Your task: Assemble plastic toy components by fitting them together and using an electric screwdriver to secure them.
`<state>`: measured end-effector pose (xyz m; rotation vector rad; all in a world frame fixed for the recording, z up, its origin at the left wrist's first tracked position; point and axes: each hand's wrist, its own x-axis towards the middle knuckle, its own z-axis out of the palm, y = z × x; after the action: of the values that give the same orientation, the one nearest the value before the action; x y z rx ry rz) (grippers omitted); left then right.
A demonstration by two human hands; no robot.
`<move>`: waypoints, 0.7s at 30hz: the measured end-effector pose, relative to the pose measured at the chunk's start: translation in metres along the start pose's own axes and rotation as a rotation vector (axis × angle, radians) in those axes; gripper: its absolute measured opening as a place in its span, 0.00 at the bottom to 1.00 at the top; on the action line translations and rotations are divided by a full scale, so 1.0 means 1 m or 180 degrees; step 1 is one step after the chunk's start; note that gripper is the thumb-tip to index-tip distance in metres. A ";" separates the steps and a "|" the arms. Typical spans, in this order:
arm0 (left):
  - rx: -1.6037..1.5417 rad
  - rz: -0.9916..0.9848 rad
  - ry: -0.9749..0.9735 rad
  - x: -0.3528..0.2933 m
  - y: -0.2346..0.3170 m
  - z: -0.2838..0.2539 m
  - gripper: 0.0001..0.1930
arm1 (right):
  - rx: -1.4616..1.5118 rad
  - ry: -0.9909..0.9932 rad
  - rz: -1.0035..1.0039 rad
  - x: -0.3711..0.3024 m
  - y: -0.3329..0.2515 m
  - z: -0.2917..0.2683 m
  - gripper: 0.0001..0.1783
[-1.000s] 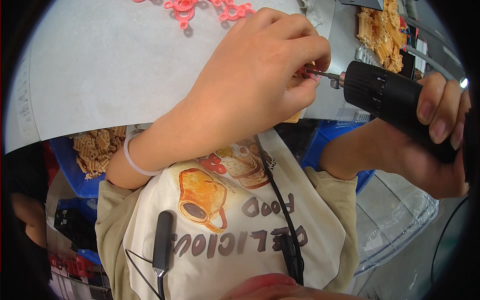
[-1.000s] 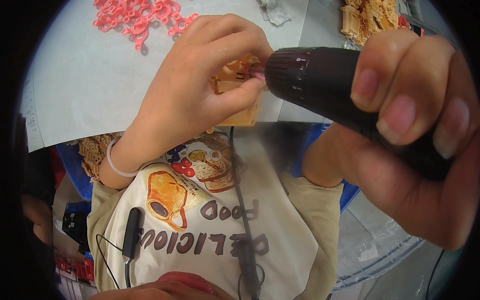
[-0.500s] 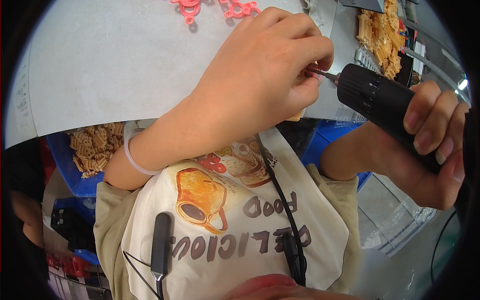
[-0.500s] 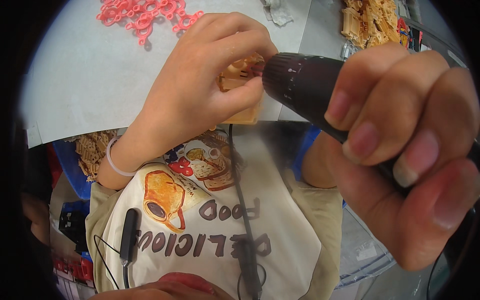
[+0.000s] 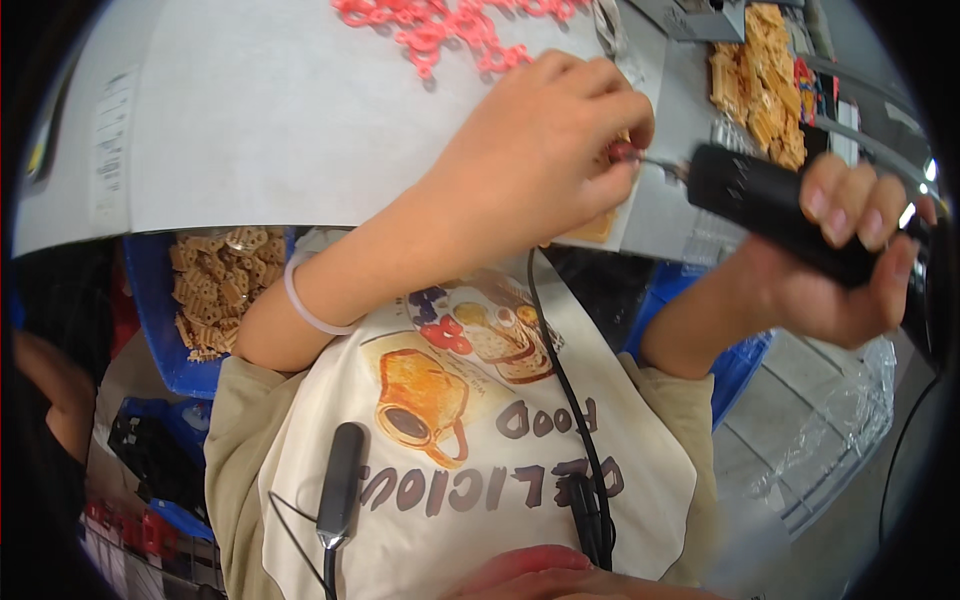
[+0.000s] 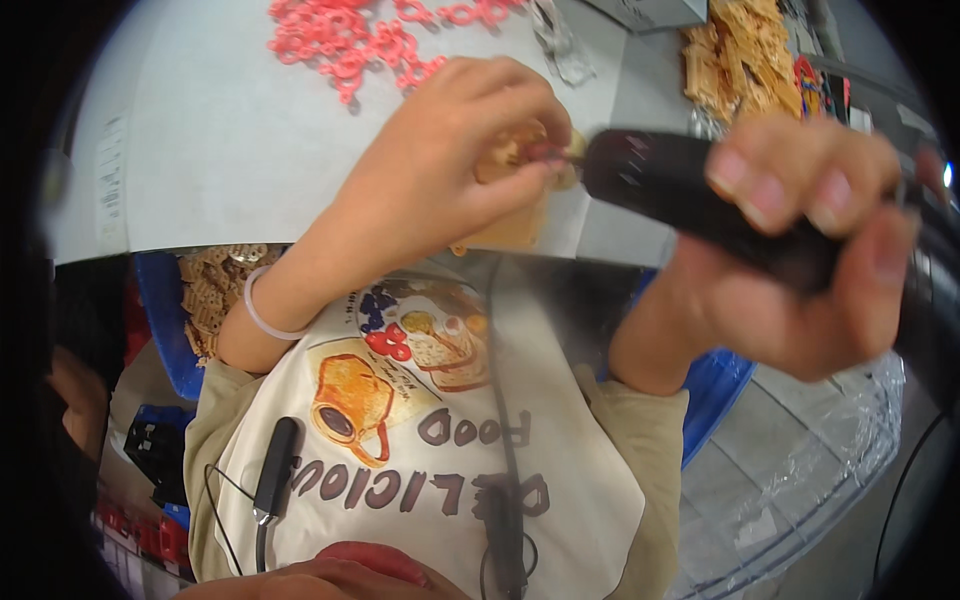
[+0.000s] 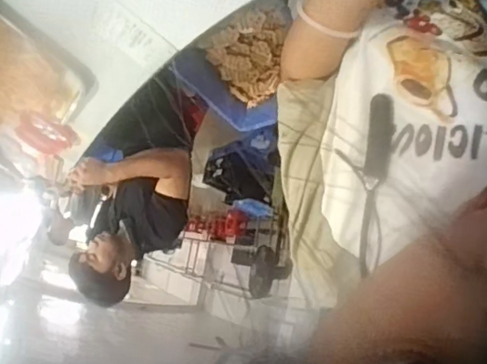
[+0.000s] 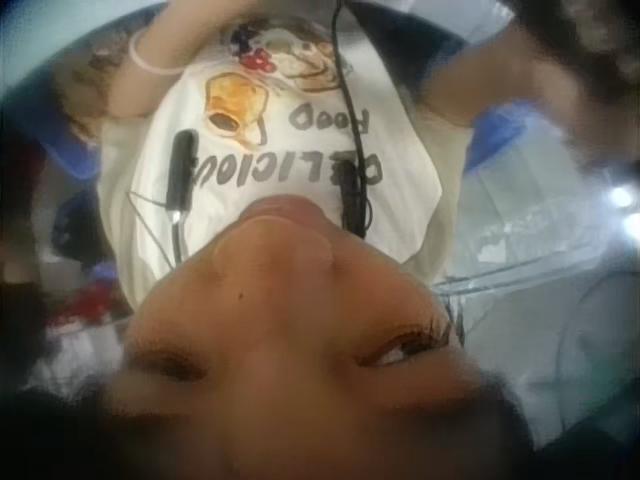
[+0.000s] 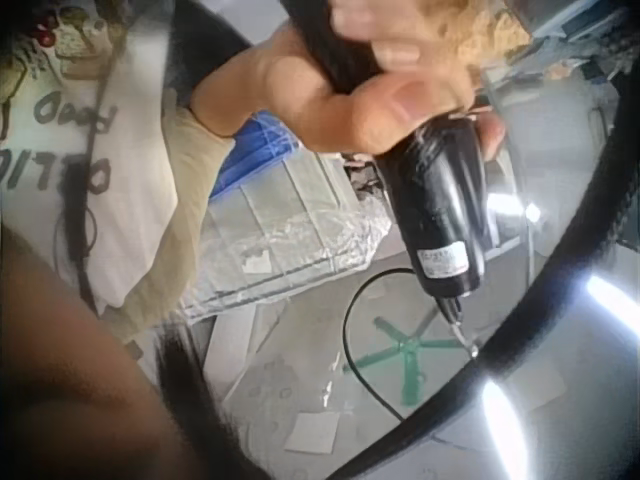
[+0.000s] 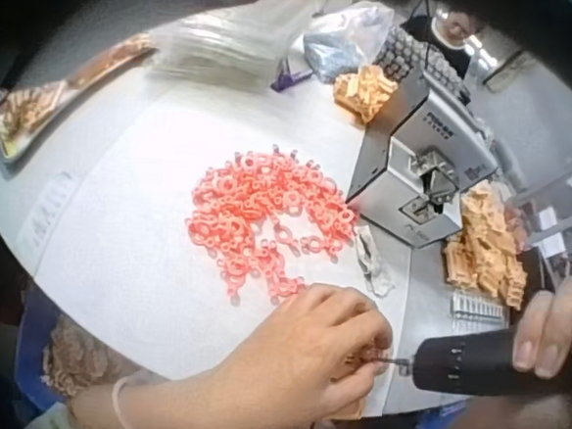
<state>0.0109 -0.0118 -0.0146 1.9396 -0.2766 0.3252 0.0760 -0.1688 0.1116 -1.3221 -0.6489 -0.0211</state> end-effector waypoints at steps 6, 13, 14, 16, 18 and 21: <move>0.1320 0.0861 -0.0503 -0.013 0.021 -0.006 0.29 | 0.0610 0.0206 -0.0590 -0.014 -0.027 -0.044 0.21; 0.1777 0.0579 0.0241 -0.006 0.023 -0.087 0.23 | 0.0314 0.0597 -0.0572 -0.034 -0.031 -0.057 0.23; 0.1914 0.0471 0.0478 -0.002 0.016 -0.128 0.25 | 0.0314 0.0634 -0.0598 -0.036 -0.031 -0.059 0.23; 0.2994 -0.0941 0.0855 -0.002 -0.007 -0.212 0.32 | 0.0141 0.0721 -0.0505 -0.037 -0.031 -0.062 0.23; 0.3659 -0.1151 0.1759 0.020 0.004 -0.255 0.42 | 0.0088 0.0740 -0.0530 -0.039 -0.028 -0.062 0.24; 0.5552 -0.0531 0.2547 -0.028 -0.067 -0.319 0.29 | 0.0093 0.0545 -0.0484 -0.032 -0.019 -0.061 0.26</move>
<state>-0.0233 0.3096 0.0349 3.1352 1.0509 1.5225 0.0686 -0.2398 0.1082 -1.2253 -0.6000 -0.2450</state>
